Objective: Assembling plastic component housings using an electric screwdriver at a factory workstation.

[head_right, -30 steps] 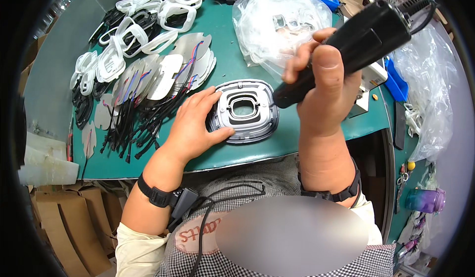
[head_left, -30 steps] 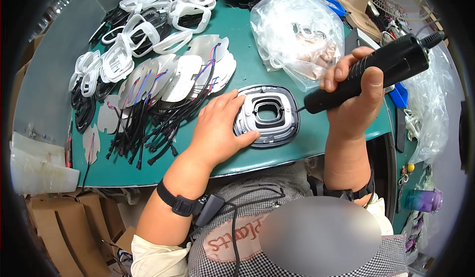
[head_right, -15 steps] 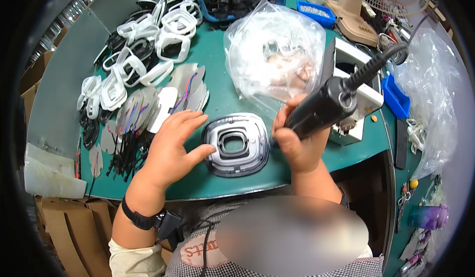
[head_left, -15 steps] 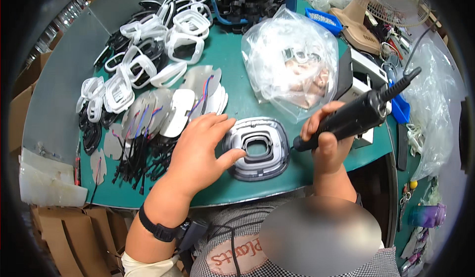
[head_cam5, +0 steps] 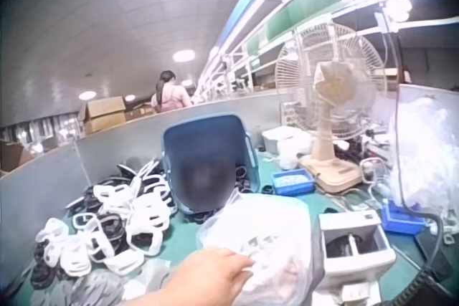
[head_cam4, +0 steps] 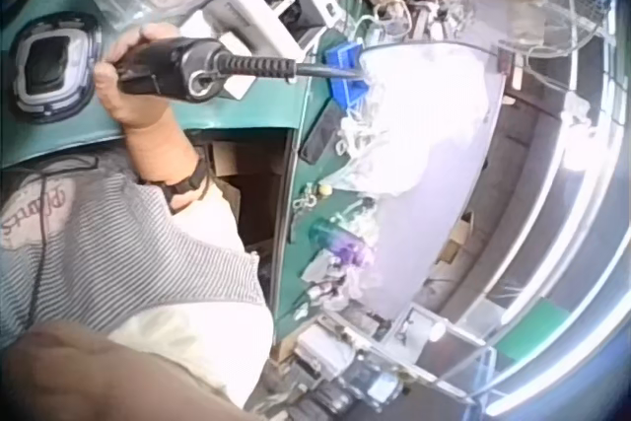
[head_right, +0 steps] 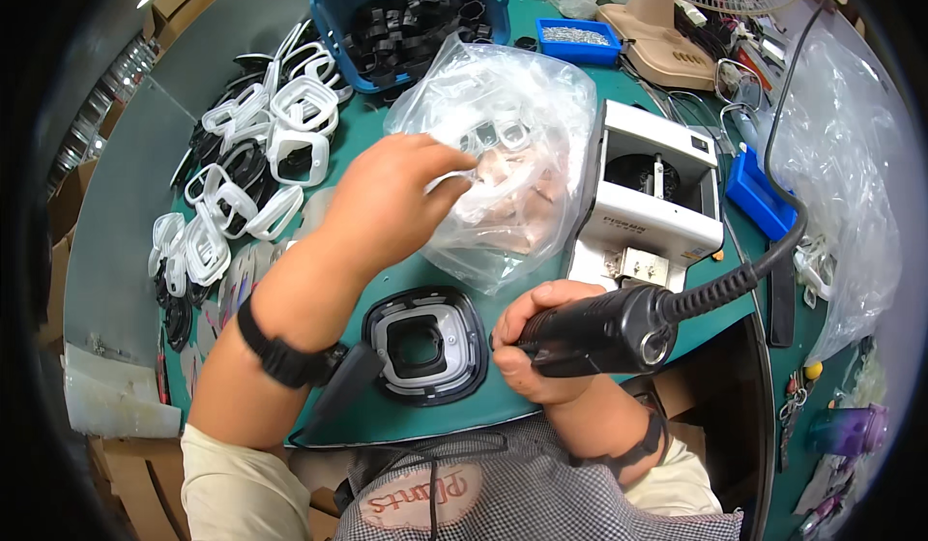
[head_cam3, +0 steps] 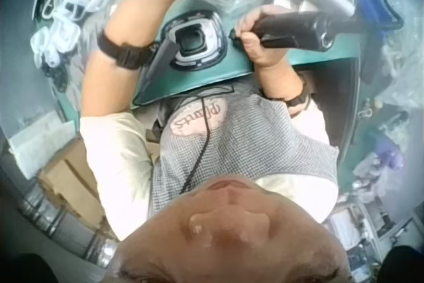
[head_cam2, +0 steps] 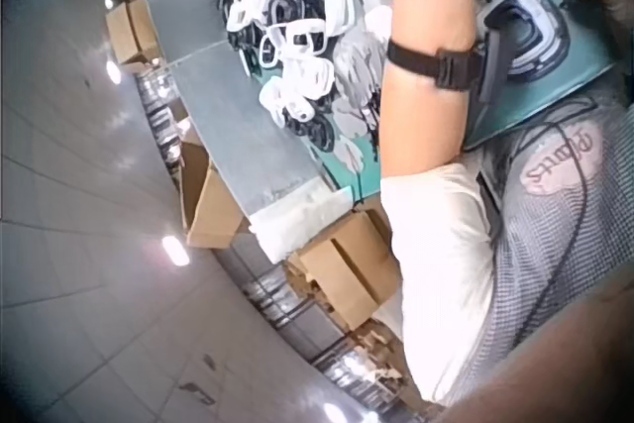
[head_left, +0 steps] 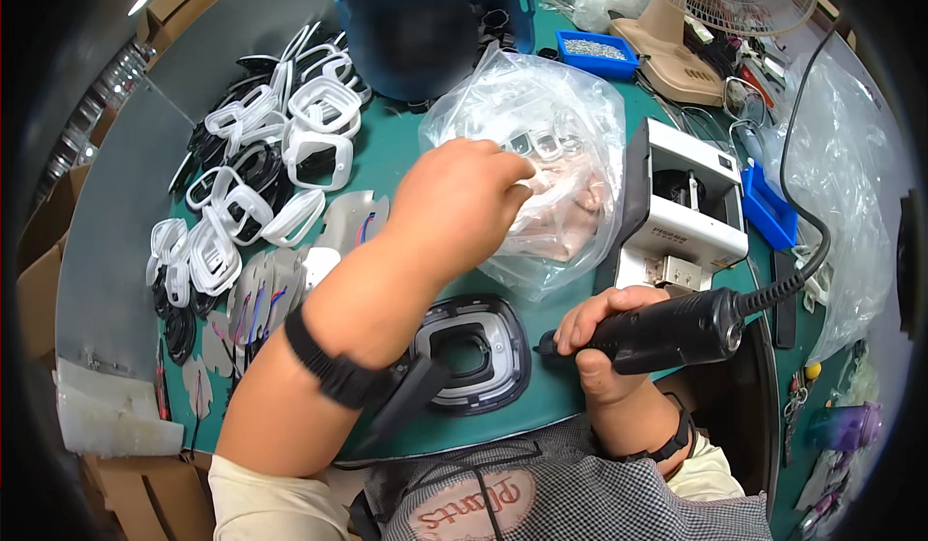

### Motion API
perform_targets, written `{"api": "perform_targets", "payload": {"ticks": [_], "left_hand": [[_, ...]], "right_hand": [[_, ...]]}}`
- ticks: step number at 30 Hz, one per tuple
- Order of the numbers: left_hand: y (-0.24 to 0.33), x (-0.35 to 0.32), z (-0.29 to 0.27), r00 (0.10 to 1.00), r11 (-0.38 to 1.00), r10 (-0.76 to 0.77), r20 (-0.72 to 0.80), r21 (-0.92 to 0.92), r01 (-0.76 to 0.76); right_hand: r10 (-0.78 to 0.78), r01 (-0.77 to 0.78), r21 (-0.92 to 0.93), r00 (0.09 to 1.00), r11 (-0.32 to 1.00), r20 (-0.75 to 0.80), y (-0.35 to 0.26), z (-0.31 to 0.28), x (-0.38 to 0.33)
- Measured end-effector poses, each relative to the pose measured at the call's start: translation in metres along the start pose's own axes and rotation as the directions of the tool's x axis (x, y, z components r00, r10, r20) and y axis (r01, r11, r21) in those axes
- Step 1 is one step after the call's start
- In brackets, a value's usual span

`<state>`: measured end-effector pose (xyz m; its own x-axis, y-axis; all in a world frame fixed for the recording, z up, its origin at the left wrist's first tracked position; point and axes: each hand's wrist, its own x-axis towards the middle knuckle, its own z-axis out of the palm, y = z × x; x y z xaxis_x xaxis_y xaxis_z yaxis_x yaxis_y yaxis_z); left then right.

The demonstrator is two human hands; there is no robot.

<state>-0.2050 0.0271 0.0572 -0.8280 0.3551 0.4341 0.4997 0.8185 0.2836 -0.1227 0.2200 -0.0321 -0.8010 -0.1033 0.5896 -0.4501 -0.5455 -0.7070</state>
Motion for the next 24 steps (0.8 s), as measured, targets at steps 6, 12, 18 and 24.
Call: {"api": "perform_targets", "payload": {"ticks": [6, 12, 18, 24], "left_hand": [[-0.015, 0.072, 0.056, 0.933, 0.944, -0.22, 0.285, 0.304, 0.129], [-0.014, 0.107, 0.07, 0.743, 0.827, -0.477, 0.469, 0.527, 0.198], [-0.018, 0.104, 0.091, 0.785, 0.823, -0.533, 0.316, 0.41, 0.393], [-0.034, 0.079, 0.056, 0.873, 0.86, -0.452, 0.183, -0.17, 0.481]], "right_hand": [[-0.035, 0.036, 0.056, 0.999, 0.998, -0.017, 0.003, -0.006, 0.002], [0.023, -0.024, -0.007, 0.998, 1.0, -0.058, -0.003, -0.005, 0.005], [0.017, -0.018, -0.023, 0.998, 1.0, -0.058, 0.0, -0.006, 0.004], [-0.041, 0.044, 0.071, 0.998, 0.997, -0.047, 0.006, -0.01, 0.0]]}}
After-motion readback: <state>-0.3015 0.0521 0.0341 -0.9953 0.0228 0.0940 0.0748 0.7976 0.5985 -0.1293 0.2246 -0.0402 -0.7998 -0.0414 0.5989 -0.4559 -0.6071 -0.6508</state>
